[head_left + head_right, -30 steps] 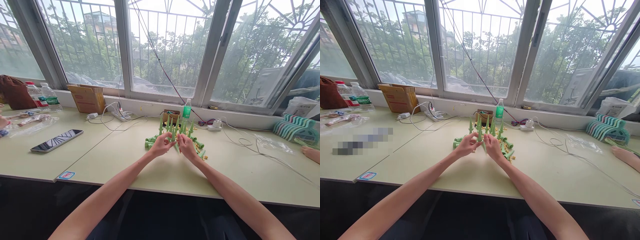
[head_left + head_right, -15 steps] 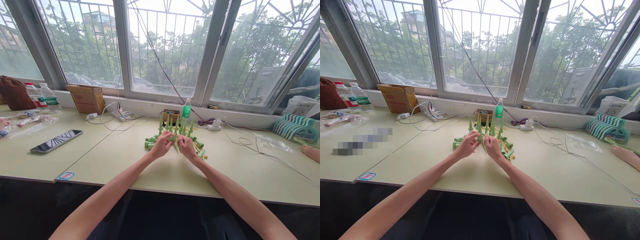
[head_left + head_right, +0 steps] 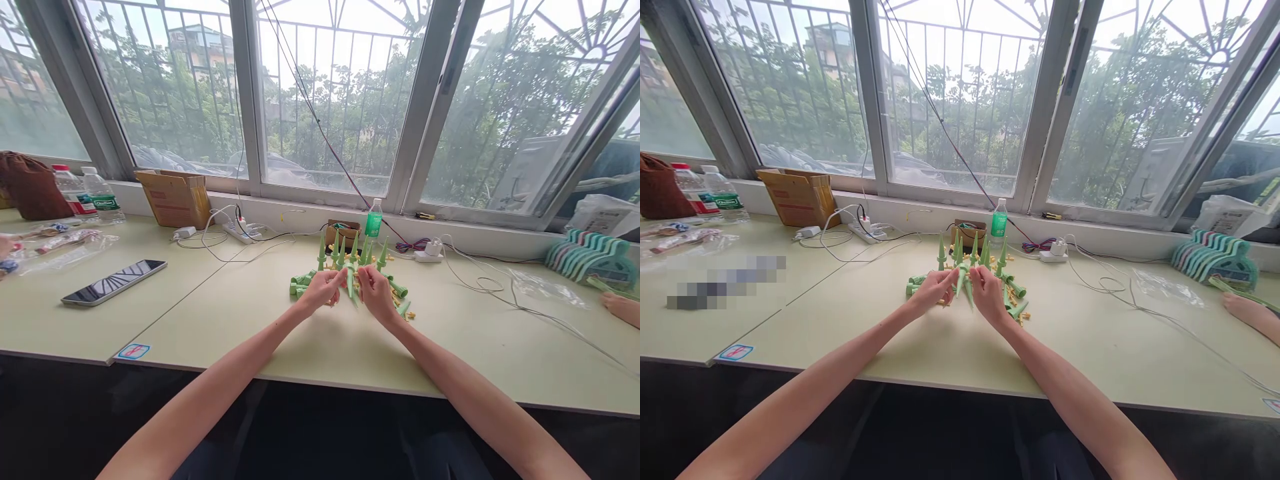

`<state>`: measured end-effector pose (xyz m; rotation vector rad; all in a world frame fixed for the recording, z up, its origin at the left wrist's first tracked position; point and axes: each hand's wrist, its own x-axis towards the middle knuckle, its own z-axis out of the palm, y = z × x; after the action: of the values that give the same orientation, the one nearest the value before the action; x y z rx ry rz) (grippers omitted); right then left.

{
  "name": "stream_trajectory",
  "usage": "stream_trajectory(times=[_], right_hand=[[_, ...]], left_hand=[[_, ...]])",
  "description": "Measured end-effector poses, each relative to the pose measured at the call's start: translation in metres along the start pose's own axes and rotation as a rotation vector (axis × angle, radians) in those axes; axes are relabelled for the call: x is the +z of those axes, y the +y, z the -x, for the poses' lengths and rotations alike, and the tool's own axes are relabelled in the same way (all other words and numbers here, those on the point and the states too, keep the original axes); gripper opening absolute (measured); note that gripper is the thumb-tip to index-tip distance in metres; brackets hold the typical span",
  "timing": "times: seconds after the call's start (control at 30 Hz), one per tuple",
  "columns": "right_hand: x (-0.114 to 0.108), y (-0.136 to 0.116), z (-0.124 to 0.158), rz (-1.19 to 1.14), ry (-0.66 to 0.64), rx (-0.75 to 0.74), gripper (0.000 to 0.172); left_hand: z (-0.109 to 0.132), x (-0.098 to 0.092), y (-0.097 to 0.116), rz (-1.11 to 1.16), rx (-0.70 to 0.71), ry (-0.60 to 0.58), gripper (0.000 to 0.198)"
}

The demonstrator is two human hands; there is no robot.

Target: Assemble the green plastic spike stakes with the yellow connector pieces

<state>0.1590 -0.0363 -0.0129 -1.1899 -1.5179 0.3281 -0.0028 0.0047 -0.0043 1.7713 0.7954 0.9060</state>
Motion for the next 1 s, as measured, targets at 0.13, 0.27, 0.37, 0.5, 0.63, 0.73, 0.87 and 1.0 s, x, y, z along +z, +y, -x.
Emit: stream_trajectory(times=[0.13, 0.27, 0.37, 0.5, 0.63, 0.73, 0.87, 1.0], right_hand=[[-0.0008, -0.0008, 0.0009, -0.018, -0.055, -0.023, 0.041], [-0.001, 0.0002, 0.0013, -0.03, -0.091, -0.027, 0.041], [0.0003, 0.0016, 0.0019, -0.05, -0.101, -0.027, 0.042], [0.0023, 0.0024, 0.0018, -0.078, -0.08, -0.015, 0.044], [0.0027, 0.0005, 0.0008, -0.157, -0.073, 0.032, 0.049], [0.0029, -0.0008, 0.0007, -0.165, -0.066, 0.068, 0.054], [0.0042, -0.0007, 0.0013, -0.176, -0.06, 0.07, 0.056], [0.0049, -0.0006, 0.0007, -0.224, -0.041, 0.074, 0.052]], left_hand=[[0.0043, 0.0008, 0.0057, 0.049, -0.011, -0.059, 0.049], [0.0066, 0.0012, 0.0097, 0.041, 0.03, -0.031, 0.044], [0.0071, 0.0009, 0.011, 0.073, 0.06, -0.023, 0.042], [0.0077, 0.0, 0.0111, 0.069, 0.081, -0.009, 0.038], [0.0082, 0.0004, 0.0113, -0.003, 0.109, 0.003, 0.037], [0.0077, 0.0017, 0.0101, -0.072, 0.157, 0.026, 0.037], [0.0065, 0.0026, 0.0063, -0.121, 0.171, 0.046, 0.04], [0.0053, 0.0032, 0.0031, -0.126, 0.201, 0.061, 0.041]])
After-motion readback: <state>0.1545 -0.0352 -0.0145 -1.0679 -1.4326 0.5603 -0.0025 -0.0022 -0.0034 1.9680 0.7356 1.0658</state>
